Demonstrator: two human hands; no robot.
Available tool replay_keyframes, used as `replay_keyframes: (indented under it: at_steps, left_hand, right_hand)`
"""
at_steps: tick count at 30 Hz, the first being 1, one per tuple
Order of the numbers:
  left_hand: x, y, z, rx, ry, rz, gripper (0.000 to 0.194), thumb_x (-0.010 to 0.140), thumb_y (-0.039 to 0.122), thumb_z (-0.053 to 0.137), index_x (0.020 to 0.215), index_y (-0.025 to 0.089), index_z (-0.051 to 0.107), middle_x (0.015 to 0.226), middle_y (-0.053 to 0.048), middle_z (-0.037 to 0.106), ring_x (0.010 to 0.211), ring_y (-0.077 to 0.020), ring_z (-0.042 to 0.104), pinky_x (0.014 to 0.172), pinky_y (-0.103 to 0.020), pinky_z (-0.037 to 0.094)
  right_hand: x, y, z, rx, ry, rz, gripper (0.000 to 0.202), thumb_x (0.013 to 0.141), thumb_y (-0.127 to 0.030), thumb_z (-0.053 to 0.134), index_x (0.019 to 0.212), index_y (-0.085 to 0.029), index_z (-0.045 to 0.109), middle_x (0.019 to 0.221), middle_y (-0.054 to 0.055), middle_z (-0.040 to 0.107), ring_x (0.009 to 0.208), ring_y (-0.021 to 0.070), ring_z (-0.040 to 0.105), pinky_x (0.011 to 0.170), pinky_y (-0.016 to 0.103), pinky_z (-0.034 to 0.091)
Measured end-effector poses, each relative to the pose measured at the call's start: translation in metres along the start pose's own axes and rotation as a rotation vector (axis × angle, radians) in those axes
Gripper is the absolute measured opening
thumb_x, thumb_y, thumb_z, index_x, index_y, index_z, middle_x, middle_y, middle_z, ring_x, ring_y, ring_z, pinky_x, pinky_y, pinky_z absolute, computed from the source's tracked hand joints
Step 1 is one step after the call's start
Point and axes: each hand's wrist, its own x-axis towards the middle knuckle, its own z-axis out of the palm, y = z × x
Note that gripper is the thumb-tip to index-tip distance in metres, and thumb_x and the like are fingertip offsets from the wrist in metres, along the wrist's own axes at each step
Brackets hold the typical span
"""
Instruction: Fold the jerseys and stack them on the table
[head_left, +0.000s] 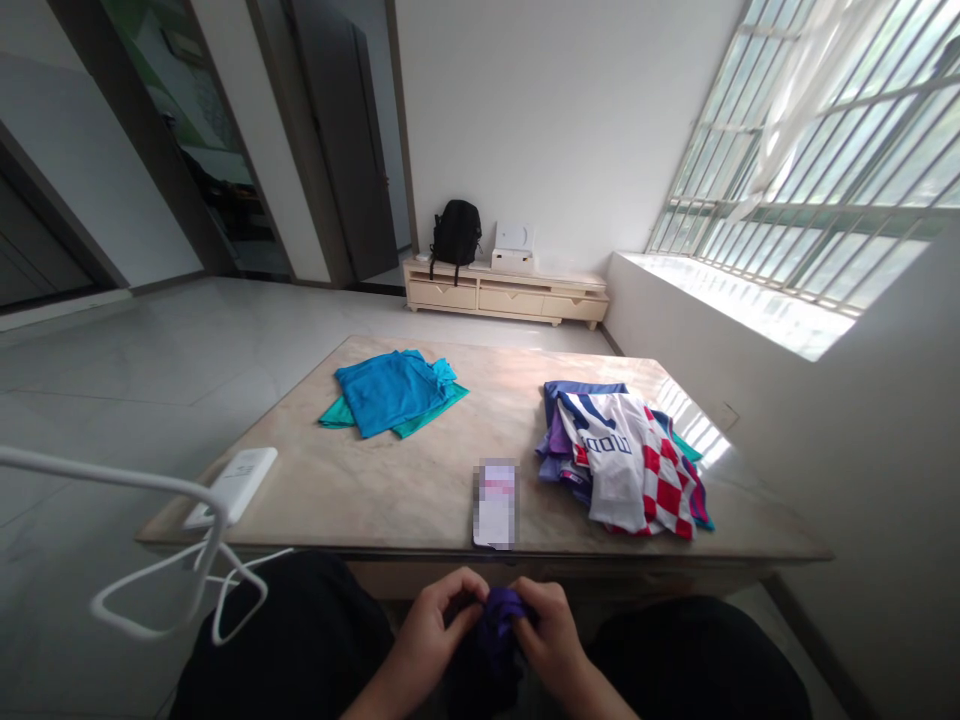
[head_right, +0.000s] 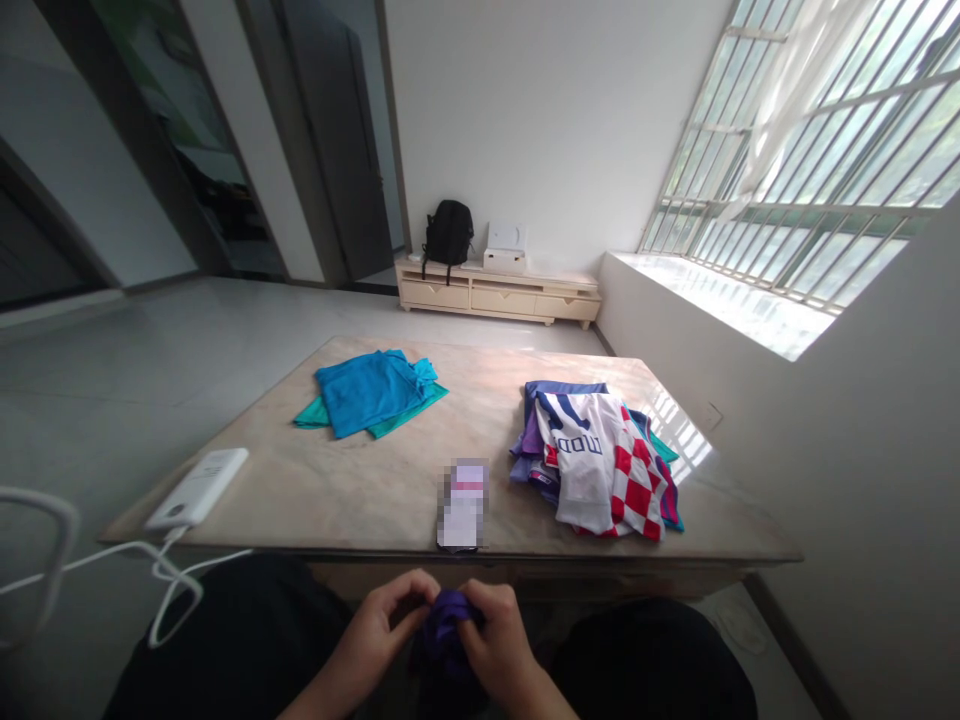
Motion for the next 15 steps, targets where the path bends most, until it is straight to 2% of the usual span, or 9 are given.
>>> replay_keyframes:
  at_steps: [3,6,10,15]
  left_hand:
    - [0.001,0.0007,0.0005,0.032,-0.006,0.077,0.005,0.087,0.018,0.065,0.082,0.02,0.065,0.094,-0.005,0.068,0.094,-0.0229,0.065,0.089,-0.031,0.046]
    - [0.0009,0.0003,0.0002,0.07,0.023,0.1,0.007,0.086,0.016,0.065,0.08,0.021,0.066,0.109,-0.007,0.067,0.109,-0.0248,0.062,0.099,-0.033,0.042]
    - [0.0011,0.0001,0.0013,0.122,0.008,0.082,0.009,0.087,0.016,0.064,0.081,0.021,0.067,0.112,-0.007,0.064,0.111,-0.0247,0.061,0.101,-0.034,0.041]
    - [0.0,0.0046,0.0066,0.199,-0.092,0.062,0.012,0.088,0.013,0.062,0.079,0.021,0.066,0.11,-0.005,0.064,0.109,-0.0232,0.061,0.098,-0.03,0.042]
  right_hand:
    - [0.0004,0.0028,0.0011,-0.026,0.05,-0.018,0.044,0.095,-0.044,0.052,0.059,-0.018,0.057,0.052,-0.002,0.052,0.05,0.0127,0.05,0.054,0.022,0.038]
    - [-0.0002,0.0039,0.0006,-0.039,0.127,-0.046,0.058,0.1,-0.056,0.04,0.061,-0.019,0.061,0.054,0.0,0.056,0.051,0.015,0.053,0.054,0.024,0.041]
    - [-0.0019,0.0018,-0.003,-0.043,0.203,-0.096,0.061,0.103,-0.054,0.031,0.066,-0.02,0.065,0.057,0.003,0.061,0.052,0.0166,0.059,0.055,0.025,0.044]
    - [-0.0065,-0.0027,-0.0071,-0.071,0.256,-0.175,0.054,0.104,-0.049,0.035,0.068,-0.021,0.065,0.058,0.003,0.064,0.052,0.0171,0.061,0.055,0.026,0.045]
